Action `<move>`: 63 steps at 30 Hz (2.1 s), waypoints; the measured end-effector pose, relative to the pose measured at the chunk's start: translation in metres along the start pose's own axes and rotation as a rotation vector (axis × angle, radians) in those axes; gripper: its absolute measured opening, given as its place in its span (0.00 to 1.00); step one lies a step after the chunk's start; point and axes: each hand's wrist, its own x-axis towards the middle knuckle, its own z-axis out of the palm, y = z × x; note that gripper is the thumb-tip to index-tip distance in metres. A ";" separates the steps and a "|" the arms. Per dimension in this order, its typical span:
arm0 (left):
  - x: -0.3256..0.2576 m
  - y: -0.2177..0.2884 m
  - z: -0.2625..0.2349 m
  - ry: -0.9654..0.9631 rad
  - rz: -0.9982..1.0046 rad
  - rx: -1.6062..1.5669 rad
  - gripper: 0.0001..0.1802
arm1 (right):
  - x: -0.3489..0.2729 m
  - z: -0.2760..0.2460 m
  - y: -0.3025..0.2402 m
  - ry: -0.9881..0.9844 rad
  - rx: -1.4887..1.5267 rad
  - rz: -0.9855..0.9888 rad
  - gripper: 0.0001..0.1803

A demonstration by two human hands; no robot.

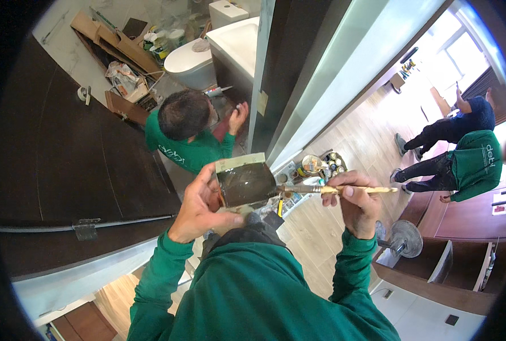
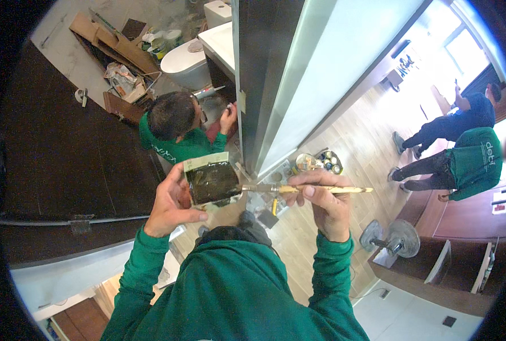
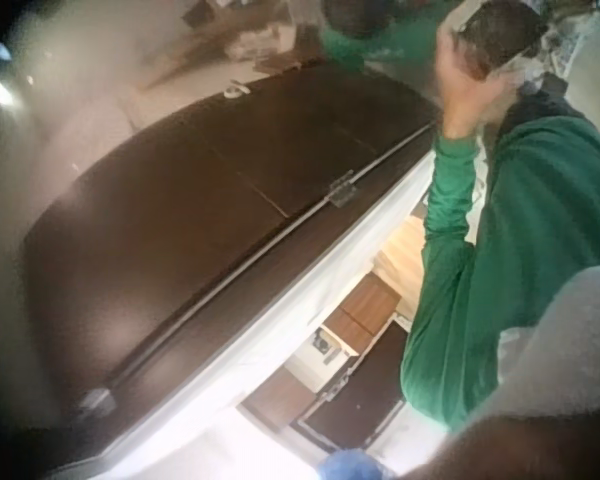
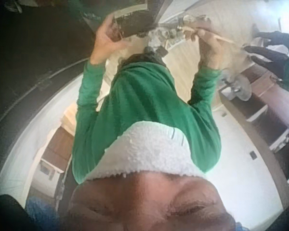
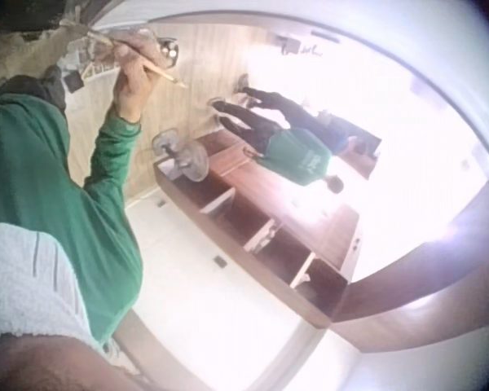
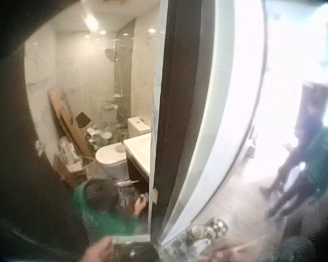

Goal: The person paints the edge of a door frame using a small brush and a paint container. They repeatedly dip the brush into the paint and apply it to the vertical and horizontal edges of the frame.

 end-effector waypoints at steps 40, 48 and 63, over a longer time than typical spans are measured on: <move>-0.101 0.034 0.019 0.626 0.174 0.244 0.58 | 0.159 -0.039 0.034 -0.045 0.545 -0.438 0.17; -0.088 0.034 0.030 0.639 0.211 0.232 0.57 | 0.165 -0.039 0.036 -0.067 0.563 -0.440 0.18; -0.088 0.033 0.029 0.637 0.210 0.221 0.57 | 0.168 -0.038 0.039 -0.033 0.551 -0.441 0.19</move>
